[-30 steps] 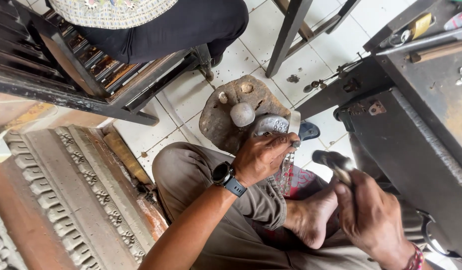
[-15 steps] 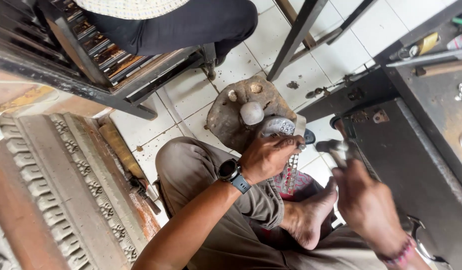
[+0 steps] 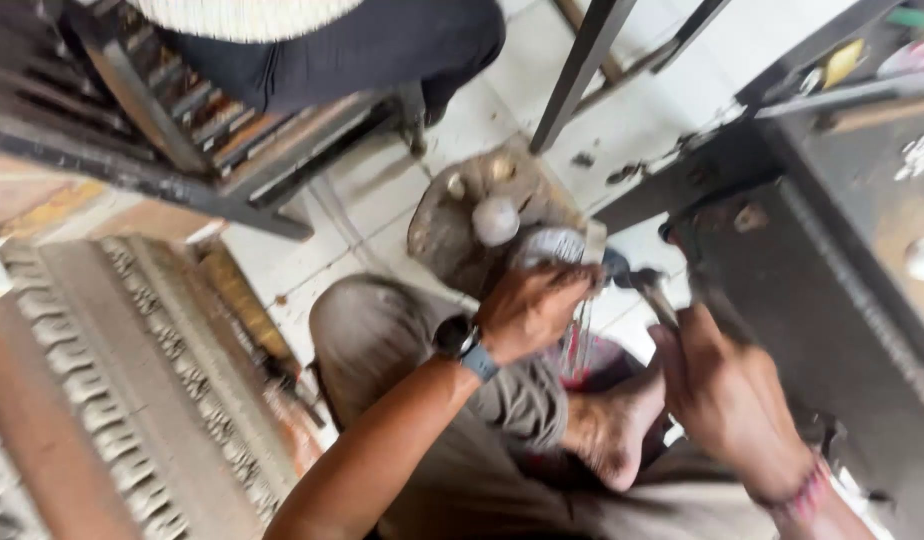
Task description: The person is using a hammer and a punch to create a decorative pattern on a thin metal strip at a jewelry workshop.
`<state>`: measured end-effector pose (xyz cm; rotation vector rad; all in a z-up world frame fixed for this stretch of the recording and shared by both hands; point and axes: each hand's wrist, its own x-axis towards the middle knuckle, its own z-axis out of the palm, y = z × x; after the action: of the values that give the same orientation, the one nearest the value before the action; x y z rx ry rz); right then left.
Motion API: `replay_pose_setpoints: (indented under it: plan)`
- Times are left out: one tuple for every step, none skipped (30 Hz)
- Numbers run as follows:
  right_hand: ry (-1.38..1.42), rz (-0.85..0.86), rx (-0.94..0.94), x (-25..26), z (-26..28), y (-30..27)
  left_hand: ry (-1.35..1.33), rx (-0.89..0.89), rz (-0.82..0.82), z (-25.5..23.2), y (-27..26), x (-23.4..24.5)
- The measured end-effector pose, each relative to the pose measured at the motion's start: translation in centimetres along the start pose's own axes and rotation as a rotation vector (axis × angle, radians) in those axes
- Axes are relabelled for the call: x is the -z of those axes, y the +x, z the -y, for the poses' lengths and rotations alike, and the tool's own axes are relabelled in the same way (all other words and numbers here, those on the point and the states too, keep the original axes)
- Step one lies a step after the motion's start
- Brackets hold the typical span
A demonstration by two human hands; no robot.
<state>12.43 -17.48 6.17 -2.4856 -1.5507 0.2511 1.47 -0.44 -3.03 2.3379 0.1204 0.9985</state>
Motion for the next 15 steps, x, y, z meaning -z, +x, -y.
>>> replay_pose_setpoints:
  plan:
    - [-0.092, -0.018, -0.123, 0.9, -1.0, -0.4, -0.052, -0.004, 0.036, 0.2, 0.5, 0.0]
    - [-0.174, -0.005, -0.254, 1.7, -1.6, -2.0, -0.117, 0.021, 0.088, -0.6, -0.2, 0.2]
    - [-0.168, 0.010, -0.255, 1.7, -1.2, -2.1, -0.120, 0.035, 0.096, -1.0, -0.6, 0.6]
    - [-0.148, 0.013, -0.264, 1.7, -1.2, -1.9, -0.109, 0.029, 0.101, -0.8, -0.2, 0.6]
    - [-0.128, 0.016, -0.272, 1.7, -1.2, -1.8, -0.098, 0.022, 0.105, -0.6, 0.2, 0.5]
    - [-0.128, 0.018, -0.266, 1.8, -1.0, -1.4, -0.094, 0.026, 0.103, -0.4, 0.1, 0.2]
    - [-0.100, 0.042, -0.243, 1.8, -0.7, -1.0, -0.089, 0.009, 0.086, -0.2, -0.1, -0.1]
    - [-0.066, 0.069, -0.229, 1.6, -0.4, -0.8, -0.090, -0.010, 0.080, 0.0, -0.4, -0.5]
    - [-0.061, 0.073, -0.233, 1.5, -0.3, -0.8, -0.092, -0.008, 0.087, 0.0, -0.5, -0.6]
    - [-0.029, 0.090, -0.219, 1.4, -0.1, -0.6, -0.087, -0.015, 0.095, 0.1, -0.4, -0.6]
    - [0.004, 0.107, -0.204, 1.5, 0.0, -0.5, -0.082, -0.023, 0.102, 0.1, -0.3, -0.5]
    - [0.005, 0.111, -0.214, 1.5, 0.2, -0.5, -0.090, -0.021, 0.108, -0.8, 0.1, 0.5]
    - [0.035, 0.137, -0.204, 1.7, 0.4, -0.6, -0.117, 0.001, 0.113, -1.8, 0.5, 1.5]
    - [0.065, 0.137, -0.184, 1.7, 0.3, 0.2, -0.129, 0.002, 0.110, -2.0, 1.7, 2.4]
    - [0.066, 0.116, -0.183, 3.3, 0.0, 0.0, -0.121, -0.018, 0.108, -0.8, 1.6, 1.5]
